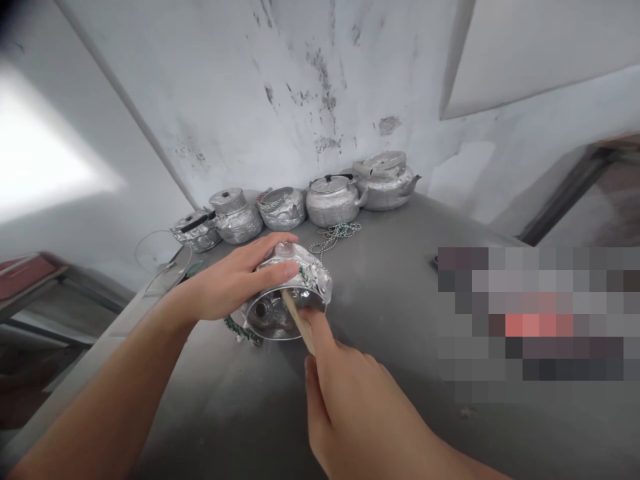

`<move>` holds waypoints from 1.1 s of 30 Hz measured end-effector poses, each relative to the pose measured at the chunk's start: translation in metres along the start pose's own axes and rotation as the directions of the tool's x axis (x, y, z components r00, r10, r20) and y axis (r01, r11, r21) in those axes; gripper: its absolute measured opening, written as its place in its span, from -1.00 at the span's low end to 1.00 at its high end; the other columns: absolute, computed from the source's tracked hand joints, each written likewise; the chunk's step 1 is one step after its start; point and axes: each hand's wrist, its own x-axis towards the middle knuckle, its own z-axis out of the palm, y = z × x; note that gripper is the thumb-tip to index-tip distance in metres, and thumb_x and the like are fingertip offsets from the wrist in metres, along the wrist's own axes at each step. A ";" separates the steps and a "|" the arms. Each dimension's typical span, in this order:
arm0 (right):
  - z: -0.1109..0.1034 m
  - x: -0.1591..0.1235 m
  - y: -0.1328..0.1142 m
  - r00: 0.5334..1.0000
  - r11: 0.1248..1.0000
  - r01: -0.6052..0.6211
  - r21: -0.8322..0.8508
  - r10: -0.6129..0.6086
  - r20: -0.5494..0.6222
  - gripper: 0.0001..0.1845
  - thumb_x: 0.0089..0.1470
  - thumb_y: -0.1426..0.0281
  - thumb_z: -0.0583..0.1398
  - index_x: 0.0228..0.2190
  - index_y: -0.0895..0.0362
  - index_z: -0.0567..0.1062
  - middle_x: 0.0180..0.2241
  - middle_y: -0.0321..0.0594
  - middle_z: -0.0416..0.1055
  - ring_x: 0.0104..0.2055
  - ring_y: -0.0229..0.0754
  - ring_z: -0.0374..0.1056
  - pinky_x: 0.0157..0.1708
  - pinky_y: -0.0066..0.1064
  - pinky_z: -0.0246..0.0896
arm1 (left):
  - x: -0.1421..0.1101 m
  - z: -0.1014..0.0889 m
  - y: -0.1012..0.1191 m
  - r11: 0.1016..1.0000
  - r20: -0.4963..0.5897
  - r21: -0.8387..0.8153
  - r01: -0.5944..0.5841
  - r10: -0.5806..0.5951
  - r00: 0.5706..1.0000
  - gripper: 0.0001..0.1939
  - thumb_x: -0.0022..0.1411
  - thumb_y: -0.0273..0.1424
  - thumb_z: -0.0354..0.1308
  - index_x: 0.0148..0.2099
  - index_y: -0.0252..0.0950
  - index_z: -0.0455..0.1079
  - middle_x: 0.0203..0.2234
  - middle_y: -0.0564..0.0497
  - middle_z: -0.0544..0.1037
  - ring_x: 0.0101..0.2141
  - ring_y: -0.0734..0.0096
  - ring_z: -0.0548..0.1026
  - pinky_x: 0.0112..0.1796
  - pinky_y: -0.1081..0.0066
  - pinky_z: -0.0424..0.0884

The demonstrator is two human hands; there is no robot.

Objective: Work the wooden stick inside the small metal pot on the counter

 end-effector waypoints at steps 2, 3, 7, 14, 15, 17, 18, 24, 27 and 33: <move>0.000 0.000 0.000 1.000 1.000 -0.022 -0.016 0.023 0.022 -0.47 0.29 0.44 -0.06 0.26 0.10 0.19 -0.45 -0.19 0.58 -0.50 0.01 0.54 -0.40 -0.20 0.42 | 0.000 0.000 -0.001 1.000 -0.002 0.006 -0.013 0.013 1.000 -0.27 0.36 0.21 -0.04 0.41 -0.02 0.14 0.31 -0.02 0.28 0.26 -0.09 0.24 0.17 0.04 0.26; 0.001 -0.001 0.001 0.999 0.999 -0.025 -0.028 0.026 0.033 -0.47 0.30 0.43 -0.09 0.27 0.10 0.16 -0.45 -0.18 0.57 -0.49 0.03 0.54 -0.38 -0.15 0.43 | 0.000 0.000 -0.001 1.000 -0.002 0.009 -0.017 0.017 1.000 -0.28 0.37 0.19 -0.03 0.41 -0.02 0.14 0.32 -0.02 0.27 0.27 -0.10 0.23 0.18 0.04 0.25; 0.000 0.000 0.000 0.997 0.998 0.000 -0.068 0.005 0.074 -0.44 0.30 0.42 -0.14 0.30 0.07 0.06 -0.41 -0.17 0.58 -0.49 0.09 0.54 -0.36 -0.01 0.44 | 0.001 0.000 0.000 1.000 0.004 0.010 -0.015 0.015 1.000 -0.28 0.36 0.21 -0.04 0.40 -0.02 0.16 0.32 -0.01 0.27 0.26 -0.11 0.24 0.19 0.03 0.24; 0.003 0.001 0.006 0.998 0.989 0.062 -0.131 -0.061 0.010 -0.47 0.29 0.45 -0.08 0.27 0.08 0.10 -0.41 -0.21 0.61 -0.49 0.01 0.56 -0.40 -0.18 0.41 | 0.000 -0.001 0.000 1.000 0.001 0.010 -0.017 0.017 1.000 -0.25 0.35 0.23 -0.05 0.41 -0.05 0.14 0.30 -0.04 0.29 0.25 -0.09 0.25 0.19 0.03 0.23; 0.004 0.001 0.008 0.997 0.987 0.076 -0.140 -0.077 -0.001 -0.44 0.29 0.46 -0.07 0.29 0.07 0.08 -0.41 -0.21 0.62 -0.50 0.00 0.57 -0.44 -0.23 0.38 | 0.000 -0.001 0.000 1.000 0.003 0.010 -0.016 0.016 1.000 -0.25 0.35 0.23 -0.05 0.41 -0.05 0.15 0.30 -0.04 0.30 0.24 -0.10 0.25 0.18 0.03 0.24; 0.006 0.001 0.010 0.995 0.985 0.096 -0.142 -0.100 -0.020 -0.44 0.28 0.48 -0.06 0.29 0.08 0.08 -0.42 -0.22 0.63 -0.52 -0.03 0.57 -0.51 -0.30 0.32 | 0.000 -0.001 0.000 1.000 0.005 0.008 -0.007 0.007 1.000 -0.23 0.34 0.25 -0.05 0.41 -0.04 0.15 0.30 -0.04 0.29 0.24 -0.11 0.26 0.17 0.04 0.25; 0.006 0.001 0.011 0.993 0.983 0.108 -0.151 -0.113 -0.029 -0.43 0.28 0.49 -0.06 0.29 0.09 0.08 -0.42 -0.22 0.63 -0.52 -0.03 0.57 -0.54 -0.31 0.29 | 0.000 0.000 0.000 1.000 0.007 0.006 -0.001 0.001 1.000 -0.23 0.34 0.25 -0.05 0.42 -0.03 0.13 0.31 -0.03 0.28 0.24 -0.11 0.25 0.16 0.04 0.26; 0.007 -0.001 0.012 0.996 0.982 0.087 -0.165 -0.090 -0.007 -0.45 0.28 0.48 -0.06 0.28 0.09 0.13 -0.39 -0.18 0.64 -0.47 0.01 0.58 -0.50 -0.27 0.31 | 0.001 0.000 0.001 1.000 0.002 0.004 -0.008 0.008 1.000 -0.22 0.33 0.26 -0.05 0.40 -0.04 0.15 0.31 -0.03 0.28 0.24 -0.07 0.24 0.18 0.04 0.22; 0.006 -0.002 0.010 0.998 0.986 0.063 -0.153 -0.064 -0.001 -0.49 0.28 0.46 -0.05 0.24 0.14 0.21 -0.39 -0.14 0.63 -0.45 0.03 0.58 -0.46 -0.25 0.33 | 0.001 -0.001 0.000 1.000 0.007 0.005 -0.005 0.005 1.000 -0.21 0.32 0.27 -0.04 0.41 -0.03 0.13 0.31 -0.02 0.27 0.25 -0.06 0.23 0.19 0.04 0.21; 0.002 0.000 0.006 0.998 0.995 -0.002 -0.095 0.008 0.065 -0.63 0.28 0.43 -0.04 0.06 0.11 0.38 -0.37 -0.14 0.58 -0.44 -0.01 0.54 -0.37 -0.24 0.33 | 0.000 -0.001 0.001 1.000 0.007 0.000 0.001 -0.001 1.000 -0.21 0.33 0.27 -0.05 0.41 -0.04 0.13 0.31 -0.04 0.27 0.24 -0.06 0.24 0.17 0.05 0.22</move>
